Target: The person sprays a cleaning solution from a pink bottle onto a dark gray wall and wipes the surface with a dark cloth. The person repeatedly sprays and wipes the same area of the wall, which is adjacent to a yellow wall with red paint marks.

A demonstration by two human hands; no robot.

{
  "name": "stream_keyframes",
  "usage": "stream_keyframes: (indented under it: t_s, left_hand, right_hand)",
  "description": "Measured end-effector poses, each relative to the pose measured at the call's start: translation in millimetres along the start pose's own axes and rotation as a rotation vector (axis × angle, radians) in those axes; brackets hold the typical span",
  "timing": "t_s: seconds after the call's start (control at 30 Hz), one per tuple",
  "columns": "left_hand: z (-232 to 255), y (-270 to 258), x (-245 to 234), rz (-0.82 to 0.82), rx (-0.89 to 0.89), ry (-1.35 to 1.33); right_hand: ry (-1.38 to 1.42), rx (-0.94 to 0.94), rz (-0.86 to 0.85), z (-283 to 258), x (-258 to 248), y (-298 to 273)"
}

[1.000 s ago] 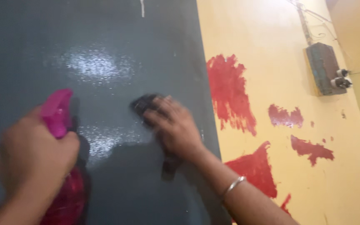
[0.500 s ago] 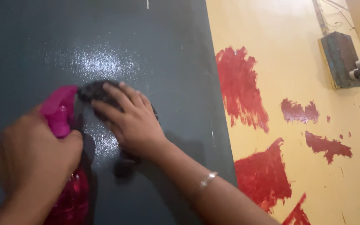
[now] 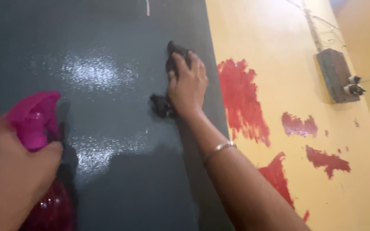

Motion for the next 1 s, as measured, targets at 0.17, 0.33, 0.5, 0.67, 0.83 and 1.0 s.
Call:
stream_keyframes:
  t_s: [0.17, 0.33, 0.5, 0.67, 0.83, 1.0]
  left_hand:
    - [-3.2, 8.2, -2.2, -0.202, -0.287, 0.465]
    - [-6.6, 4.6, 0.4, -0.327, -0.515, 0.432]
    - [2.6, 6.5, -7.5, -0.255, -0.399, 0.457]
    - [5.2, 4.6, -13.5, -0.184, -0.347, 0.488]
    - [6.4, 0.7, -13.7, -0.207, -0.423, 0.46]
    - [11.1, -1.5, -11.9, -0.213, -0.436, 0.456]
  right_hand:
    - [-0.043, 0.137, -0.025, -1.7, 39.9, 48.0]
    - [0.049, 0.023, -0.062, -45.7, 71.1, 69.8]
    - [0.19, -0.278, -0.078, -117.5, 79.6, 56.0]
    - [0.379, -0.574, -0.199, -167.3, 44.0, -17.1]
    - [0.412, -0.651, -0.353, -161.6, -3.8, -63.3]
    - [0.255, -0.524, -0.313, -90.5, -5.1, -30.3]
Point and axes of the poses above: each hand's wrist, its own y-axis towards the middle knuckle, its own x-axis out of the palm, z = x × y, the point moved 9 cm from there along y, towards the middle knuckle, and after that the axes turned 1 degree about z, right-handed, at the moved point
